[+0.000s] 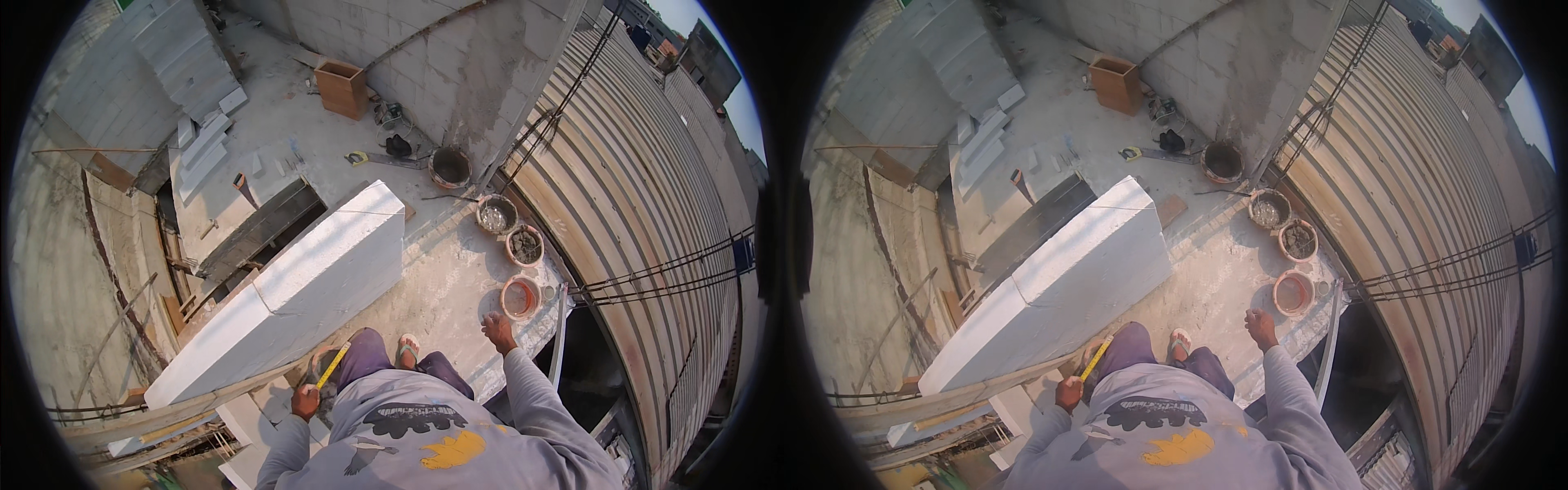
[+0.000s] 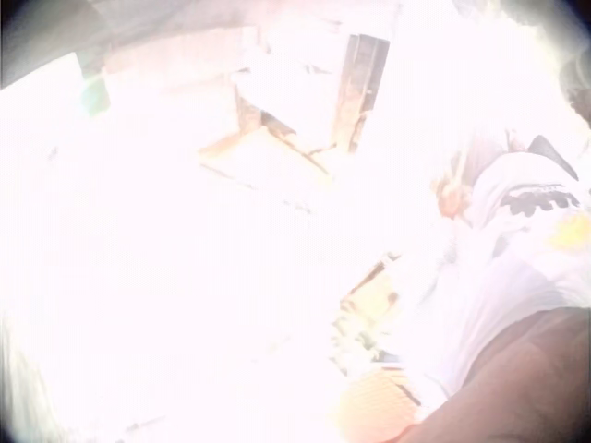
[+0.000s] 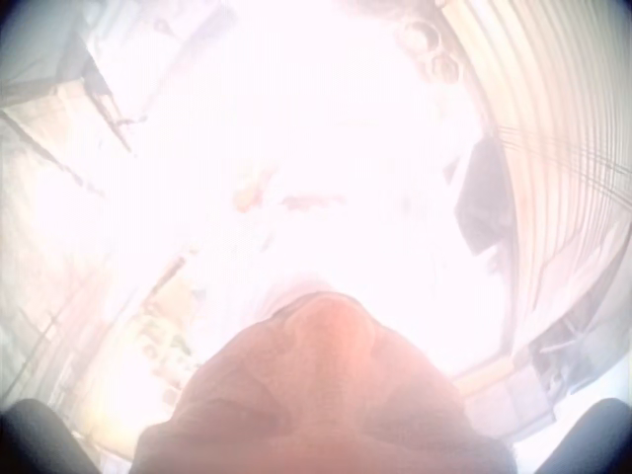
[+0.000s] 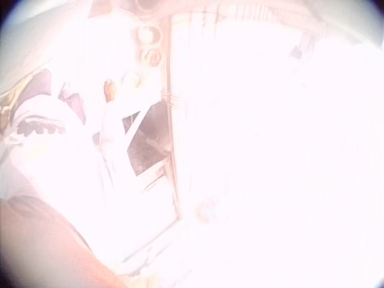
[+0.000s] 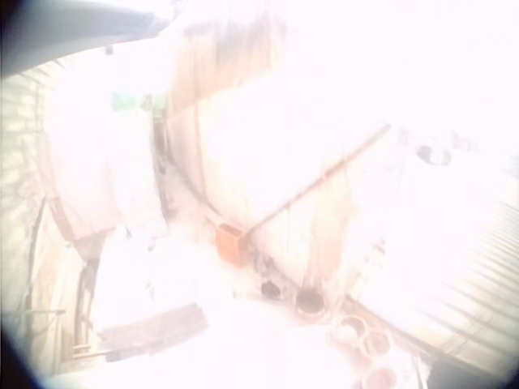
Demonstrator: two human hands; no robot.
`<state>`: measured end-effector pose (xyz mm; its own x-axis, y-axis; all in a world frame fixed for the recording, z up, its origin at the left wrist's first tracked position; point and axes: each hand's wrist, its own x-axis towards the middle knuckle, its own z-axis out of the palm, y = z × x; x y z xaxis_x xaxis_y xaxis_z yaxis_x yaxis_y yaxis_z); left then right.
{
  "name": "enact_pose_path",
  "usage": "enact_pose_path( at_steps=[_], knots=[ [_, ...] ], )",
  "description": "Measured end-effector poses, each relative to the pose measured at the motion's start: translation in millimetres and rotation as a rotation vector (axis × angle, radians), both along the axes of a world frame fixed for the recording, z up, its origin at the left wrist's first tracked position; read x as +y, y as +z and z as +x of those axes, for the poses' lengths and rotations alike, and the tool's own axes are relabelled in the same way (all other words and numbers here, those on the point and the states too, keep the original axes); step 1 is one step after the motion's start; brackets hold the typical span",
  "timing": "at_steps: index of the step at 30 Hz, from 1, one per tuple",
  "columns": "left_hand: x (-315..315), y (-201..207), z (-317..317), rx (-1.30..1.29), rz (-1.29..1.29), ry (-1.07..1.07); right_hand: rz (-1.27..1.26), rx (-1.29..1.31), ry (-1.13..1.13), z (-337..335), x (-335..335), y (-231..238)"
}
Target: The person measures a metal frame with a tape measure, then picks up a white insulation panel and applies cement to its edge using a trowel. The person positions the panel against the frame and adjusts it, then measures the panel again.
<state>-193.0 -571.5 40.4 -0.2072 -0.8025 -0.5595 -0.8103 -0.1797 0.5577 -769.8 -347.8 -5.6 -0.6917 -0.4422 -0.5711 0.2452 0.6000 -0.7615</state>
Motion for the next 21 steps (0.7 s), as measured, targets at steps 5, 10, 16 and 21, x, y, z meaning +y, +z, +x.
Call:
enact_pose_path(
  at_steps=[5,10,16,21],
  knots=[
    [-17,-36,-61,-0.146,0.158,-0.171,-0.085,-0.123,-0.25,-48,-7,0],
    [-30,-89,-129,-0.34,0.253,-1.033,-0.173,-0.235,-0.162,-102,-97,42],
    [-29,-122,-255,-0.392,0.354,-1.135,-0.186,-0.035,0.188,-251,-245,74],
    [0,-120,-339,-0.372,0.549,-0.775,-0.235,0.051,0.409,-359,-333,69]
  ],
)
